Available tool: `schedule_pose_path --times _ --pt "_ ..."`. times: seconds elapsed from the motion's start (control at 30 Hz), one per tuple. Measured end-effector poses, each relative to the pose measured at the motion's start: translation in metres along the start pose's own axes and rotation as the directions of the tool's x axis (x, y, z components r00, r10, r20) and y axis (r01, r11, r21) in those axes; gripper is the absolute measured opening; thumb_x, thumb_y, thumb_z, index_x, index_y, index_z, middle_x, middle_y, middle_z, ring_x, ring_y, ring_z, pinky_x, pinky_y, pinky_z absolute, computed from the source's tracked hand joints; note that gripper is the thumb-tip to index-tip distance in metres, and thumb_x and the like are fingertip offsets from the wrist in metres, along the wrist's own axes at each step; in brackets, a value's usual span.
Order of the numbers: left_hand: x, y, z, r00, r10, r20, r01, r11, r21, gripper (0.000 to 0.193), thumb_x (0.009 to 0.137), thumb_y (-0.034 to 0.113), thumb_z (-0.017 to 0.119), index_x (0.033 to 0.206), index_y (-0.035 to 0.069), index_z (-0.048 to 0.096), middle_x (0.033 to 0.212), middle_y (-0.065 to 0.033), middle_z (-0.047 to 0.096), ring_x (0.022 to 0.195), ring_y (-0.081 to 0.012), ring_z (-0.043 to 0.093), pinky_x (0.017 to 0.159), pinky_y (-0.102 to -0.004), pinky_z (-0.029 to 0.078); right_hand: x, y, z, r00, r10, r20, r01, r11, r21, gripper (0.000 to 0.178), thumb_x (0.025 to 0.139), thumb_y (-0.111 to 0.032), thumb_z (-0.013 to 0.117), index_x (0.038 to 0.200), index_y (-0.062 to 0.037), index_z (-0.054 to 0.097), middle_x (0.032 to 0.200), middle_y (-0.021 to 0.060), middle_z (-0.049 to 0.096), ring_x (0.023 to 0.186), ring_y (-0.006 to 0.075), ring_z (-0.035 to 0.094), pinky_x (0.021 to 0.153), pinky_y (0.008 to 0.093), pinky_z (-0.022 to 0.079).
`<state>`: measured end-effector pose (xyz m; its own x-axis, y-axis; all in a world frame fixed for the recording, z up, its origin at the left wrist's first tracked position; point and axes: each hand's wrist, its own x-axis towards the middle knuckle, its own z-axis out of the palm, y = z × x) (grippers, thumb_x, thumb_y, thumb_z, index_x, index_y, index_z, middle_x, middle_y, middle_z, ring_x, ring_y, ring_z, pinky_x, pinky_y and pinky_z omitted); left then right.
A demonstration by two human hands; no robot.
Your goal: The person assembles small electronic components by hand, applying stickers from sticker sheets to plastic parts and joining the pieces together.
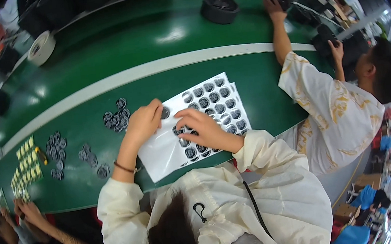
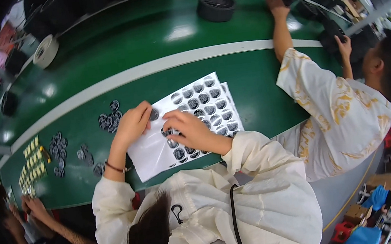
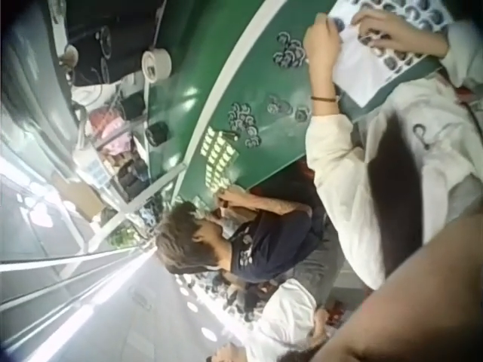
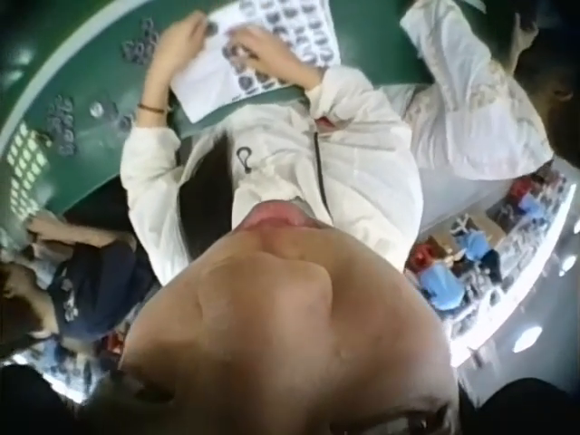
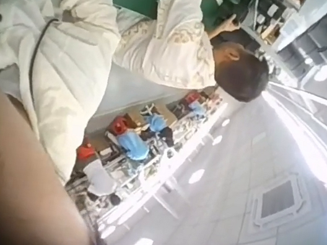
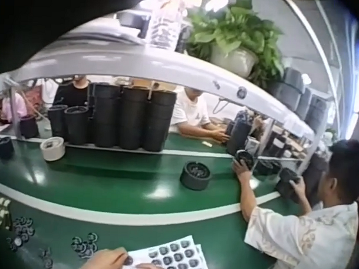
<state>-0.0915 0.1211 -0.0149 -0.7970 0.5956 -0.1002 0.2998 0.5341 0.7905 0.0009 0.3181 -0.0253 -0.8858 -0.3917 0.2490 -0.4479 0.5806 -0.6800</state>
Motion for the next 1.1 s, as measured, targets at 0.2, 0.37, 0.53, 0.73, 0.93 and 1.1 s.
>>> schedule_pose_path --times 0.2,0.37,0.53,0.73,0.93,1.1 --pt "-0.003 -0.005 0.003 0.998 0.034 -0.047 -0.032 0.999 0.04 0.017 0.094 0.02 0.044 0.087 0.007 0.053 0.056 -0.0061 0.059 0.048 -0.0231 0.058 0.048 -0.0354 0.043 0.001 -0.003 0.0 0.998 0.056 -0.039 -0.05 0.991 0.123 0.027 0.078 -0.011 0.069 0.101 -0.0058 0.057 0.121 0.0108 0.049 0.106 0.0282 0.054 0.087 0.0339 0.046" --pt "-0.001 -0.008 0.007 0.995 0.04 -0.087 -0.035 0.998 0.06 0.018 0.095 0.019 0.044 0.087 0.007 0.054 0.054 -0.0052 0.057 0.043 -0.0171 0.055 0.044 -0.0302 0.04 0.0 0.002 0.001 1.0 0.015 -0.024 -0.012 0.991 0.133 0.028 0.078 -0.011 0.069 0.103 -0.0052 0.057 0.122 0.0113 0.049 0.106 0.0278 0.054 0.086 0.0336 0.047" --pt "-0.002 -0.007 0.007 0.994 0.047 -0.098 -0.041 0.997 0.068 0.018 0.095 0.019 0.044 0.087 0.006 0.055 0.053 -0.0049 0.056 0.043 -0.0166 0.054 0.044 -0.0297 0.04 -0.001 0.004 0.005 1.0 -0.015 -0.024 0.017 0.995 0.098 0.031 0.079 -0.011 0.067 0.108 -0.0047 0.057 0.121 0.0109 0.049 0.104 0.0274 0.055 0.085 0.0339 0.047" --pt "-0.004 -0.011 0.012 0.986 0.105 -0.128 -0.085 0.985 0.152 0.018 0.095 0.02 0.044 0.088 0.007 0.055 0.053 -0.0044 0.056 0.044 -0.0169 0.054 0.044 -0.0304 0.039 -0.004 0.0 0.01 0.998 -0.022 -0.057 0.02 0.999 -0.029 0.031 0.079 -0.011 0.066 0.107 -0.0034 0.057 0.119 0.0096 0.049 0.097 0.0272 0.057 0.081 0.0361 0.047" --pt "-0.006 -0.004 0.01 0.994 0.041 -0.1 -0.026 0.988 0.152 0.018 0.094 0.021 0.044 0.087 0.008 0.055 0.057 -0.0063 0.059 0.056 -0.0292 0.06 0.051 -0.0396 0.042 -0.007 0.007 0.018 0.992 -0.081 -0.097 0.067 0.989 -0.134 0.03 0.079 -0.011 0.066 0.107 -0.006 0.059 0.119 0.0081 0.051 0.096 0.0251 0.057 0.08 0.0348 0.048" --pt "-0.004 -0.004 0.009 0.994 0.044 -0.098 -0.03 0.989 0.143 0.017 0.093 0.02 0.045 0.087 0.009 0.055 0.057 -0.0063 0.059 0.057 -0.0291 0.06 0.051 -0.0398 0.043 -0.006 0.005 0.016 0.991 -0.087 -0.106 0.078 0.993 -0.089 0.029 0.079 -0.01 0.066 0.106 -0.0061 0.059 0.118 0.0078 0.051 0.097 0.0261 0.056 0.081 0.0353 0.047"
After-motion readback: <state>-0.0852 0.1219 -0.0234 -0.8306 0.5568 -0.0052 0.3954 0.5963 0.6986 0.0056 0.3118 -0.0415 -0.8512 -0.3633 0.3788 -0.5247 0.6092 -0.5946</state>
